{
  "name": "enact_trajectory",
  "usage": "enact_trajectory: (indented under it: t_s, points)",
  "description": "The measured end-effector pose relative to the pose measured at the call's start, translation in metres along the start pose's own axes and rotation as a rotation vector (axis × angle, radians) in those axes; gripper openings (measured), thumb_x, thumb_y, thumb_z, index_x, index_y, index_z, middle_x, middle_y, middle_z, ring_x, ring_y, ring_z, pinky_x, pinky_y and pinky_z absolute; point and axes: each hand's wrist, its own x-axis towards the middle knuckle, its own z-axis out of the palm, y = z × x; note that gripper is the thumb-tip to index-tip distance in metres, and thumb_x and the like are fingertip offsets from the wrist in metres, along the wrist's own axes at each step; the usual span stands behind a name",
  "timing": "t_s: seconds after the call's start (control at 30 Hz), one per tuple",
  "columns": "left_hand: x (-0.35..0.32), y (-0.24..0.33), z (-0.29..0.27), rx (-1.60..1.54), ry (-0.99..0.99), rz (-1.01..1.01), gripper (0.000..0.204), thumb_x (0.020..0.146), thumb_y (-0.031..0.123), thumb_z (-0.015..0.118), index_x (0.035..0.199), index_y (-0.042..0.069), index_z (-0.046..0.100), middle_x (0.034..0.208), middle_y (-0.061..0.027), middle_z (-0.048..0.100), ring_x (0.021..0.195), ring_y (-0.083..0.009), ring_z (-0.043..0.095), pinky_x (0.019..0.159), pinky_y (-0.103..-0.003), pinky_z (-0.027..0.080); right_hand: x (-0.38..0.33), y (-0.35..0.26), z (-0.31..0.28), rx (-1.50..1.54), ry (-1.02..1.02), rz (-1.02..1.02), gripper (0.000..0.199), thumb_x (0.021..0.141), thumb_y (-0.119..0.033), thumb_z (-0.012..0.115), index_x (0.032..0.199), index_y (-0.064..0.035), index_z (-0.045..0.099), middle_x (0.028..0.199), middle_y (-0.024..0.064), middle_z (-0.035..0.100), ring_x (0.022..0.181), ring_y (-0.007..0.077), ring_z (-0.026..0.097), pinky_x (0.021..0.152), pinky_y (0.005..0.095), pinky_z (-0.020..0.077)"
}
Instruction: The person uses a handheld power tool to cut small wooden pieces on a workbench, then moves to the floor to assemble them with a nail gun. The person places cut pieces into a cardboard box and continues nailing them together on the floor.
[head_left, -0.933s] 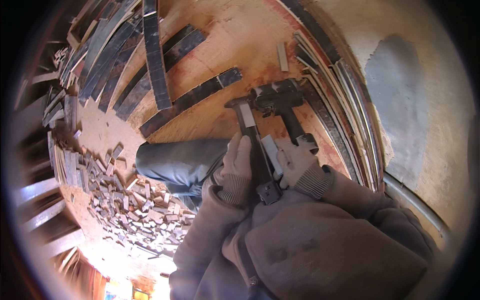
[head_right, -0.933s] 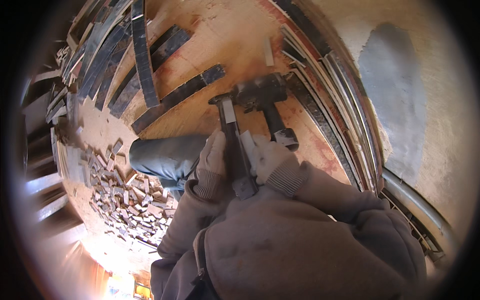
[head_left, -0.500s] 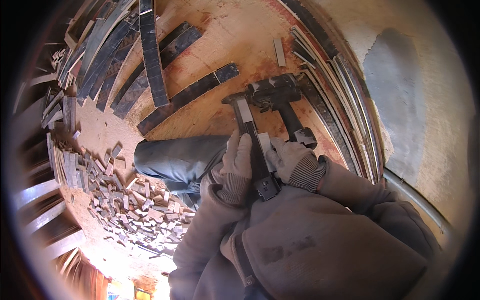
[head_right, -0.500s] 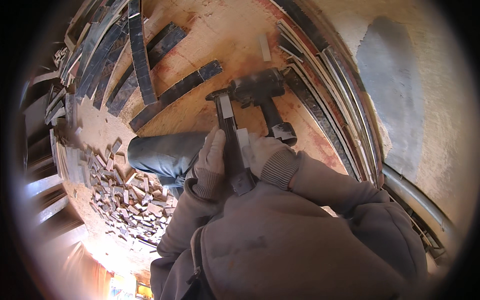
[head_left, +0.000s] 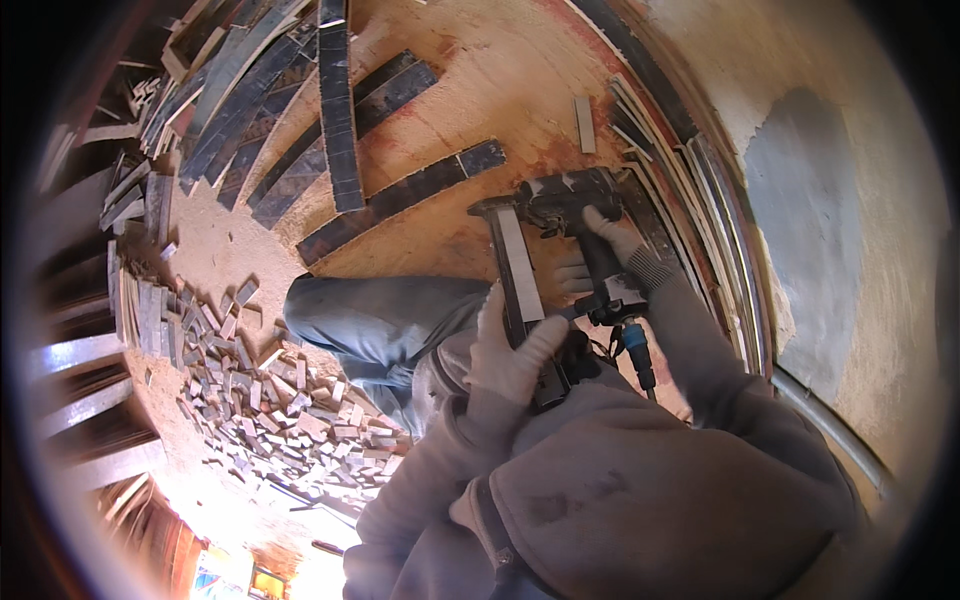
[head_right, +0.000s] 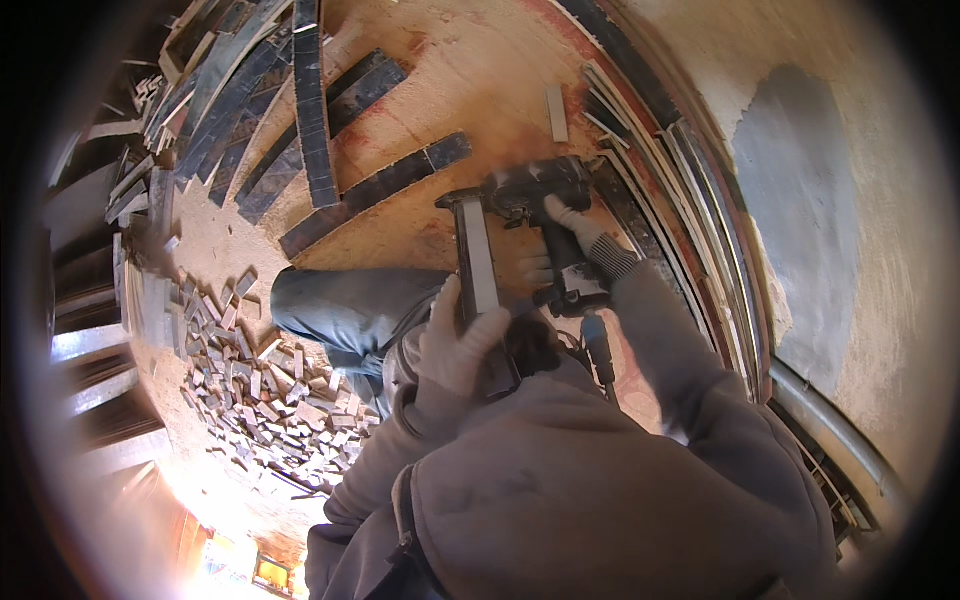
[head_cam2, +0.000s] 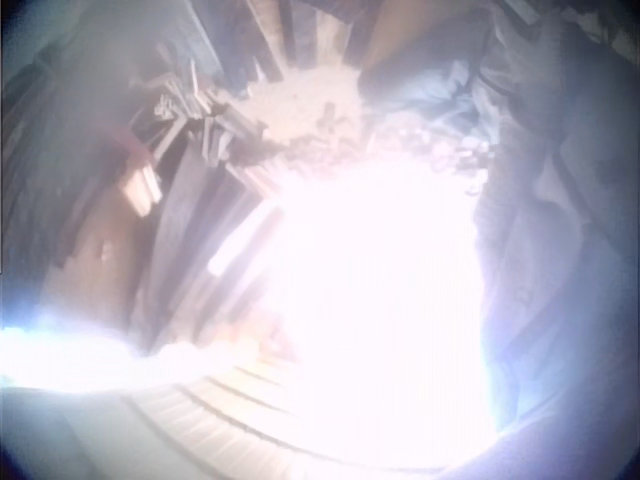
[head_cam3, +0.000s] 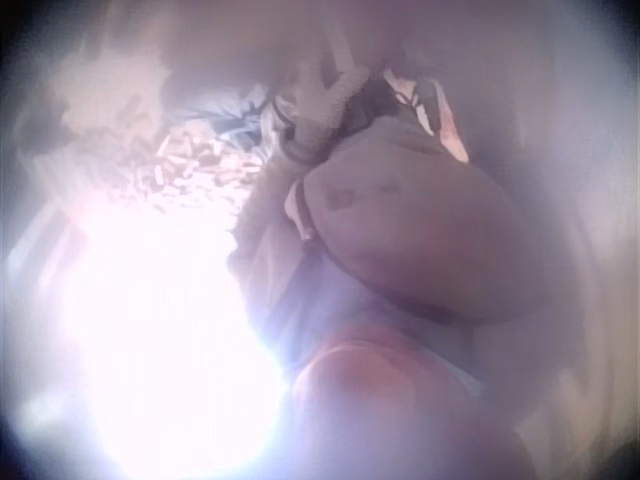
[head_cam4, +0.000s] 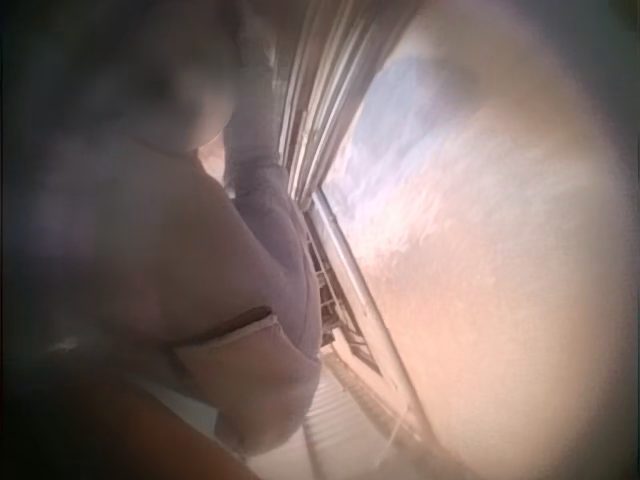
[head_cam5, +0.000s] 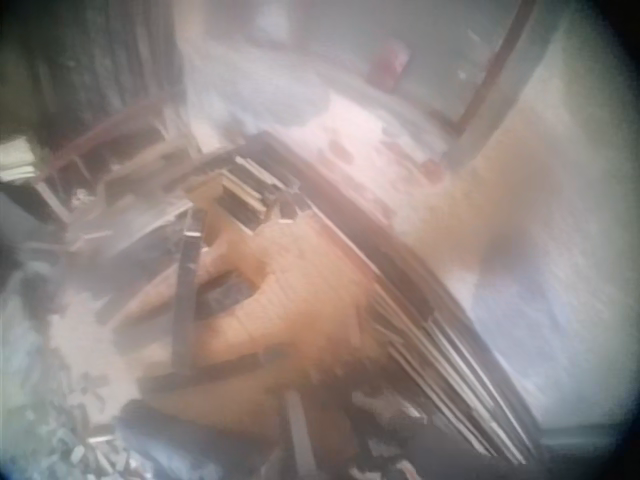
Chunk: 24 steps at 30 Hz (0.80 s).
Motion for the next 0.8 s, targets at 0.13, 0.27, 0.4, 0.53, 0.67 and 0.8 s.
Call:
enact_trajectory:
  t_s: [0.13, 0.27, 0.4, 0.53, 0.67, 0.8]
  points:
    - [-0.037, 0.014, 0.006, 0.362, 0.147, 0.119, 0.104, 0.081, 0.041, 0.092, 0.160, -0.004, 0.041, 0.147, -0.0239, 0.061, 0.136, -0.0319, 0.060, 0.112, -0.041, 0.050, 0.029, 0.017, -0.002, 0.339, -0.270, 0.117, 0.037, 0.105, -0.033, 0.070, 0.122, 0.0002, 0.066, 0.085, 0.0031, 0.065, 0.069, 0.0166, 0.064, 0.059, 0.0352, 0.0548]
    - [-0.037, 0.019, 0.008, 0.701, 0.273, 0.410, 0.086, 0.085, 0.030, 0.088, 0.155, 0.000, 0.048, 0.153, -0.0248, 0.057, 0.134, -0.0404, 0.062, 0.111, -0.043, 0.051, 0.008, 0.010, -0.006, 0.367, -0.299, -0.034, 0.027, 0.106, -0.024, 0.068, 0.121, -0.0019, 0.065, 0.082, 0.0014, 0.063, 0.066, 0.0157, 0.062, 0.059, 0.0369, 0.0537]
    - [-0.012, 0.019, 0.006, 0.580, 0.177, 0.628, 0.061, 0.099, 0.005, 0.060, 0.158, 0.002, 0.047, 0.162, -0.0285, 0.046, 0.130, -0.0469, 0.063, 0.105, -0.044, 0.056, -0.026, -0.018, -0.012, 0.330, -0.222, -0.312, 0.026, 0.107, -0.022, 0.065, 0.123, -0.0025, 0.065, 0.082, 0.0007, 0.064, 0.066, 0.0169, 0.064, 0.059, 0.0371, 0.0542]
    - [-0.011, 0.026, 0.013, 0.671, 0.047, 0.679, 0.067, 0.098, 0.007, 0.062, 0.162, 0.001, 0.041, 0.165, -0.0291, 0.041, 0.132, -0.0487, 0.062, 0.104, -0.045, 0.057, -0.057, -0.054, -0.015, 0.261, -0.129, -0.350, 0.026, 0.107, -0.022, 0.063, 0.124, -0.0031, 0.067, 0.081, -0.0013, 0.064, 0.065, 0.0161, 0.066, 0.057, 0.0368, 0.0550]
    - [-0.007, 0.040, 0.019, 0.652, 0.006, 0.815, 0.073, 0.097, 0.007, 0.063, 0.164, 0.000, 0.035, 0.167, -0.0304, 0.036, 0.135, -0.0449, 0.061, 0.105, -0.045, 0.055, -0.077, -0.082, -0.008, 0.132, -0.139, -0.420, 0.016, 0.106, -0.020, 0.063, 0.109, -0.0048, 0.067, 0.078, 0.0013, 0.064, 0.064, 0.0169, 0.067, 0.056, 0.0379, 0.0580]
    - [0.029, 0.045, 0.038, 0.793, 0.197, 0.649, 0.077, 0.102, 0.024, 0.068, 0.165, 0.001, 0.031, 0.156, -0.0308, 0.051, 0.120, -0.0467, 0.069, 0.093, -0.048, 0.062, -0.081, -0.085, 0.003, 0.111, -0.075, -0.547, 0.015, 0.102, -0.016, 0.068, 0.102, -0.0019, 0.065, 0.077, 0.0069, 0.065, 0.059, 0.0200, 0.067, 0.052, 0.0371, 0.0578]
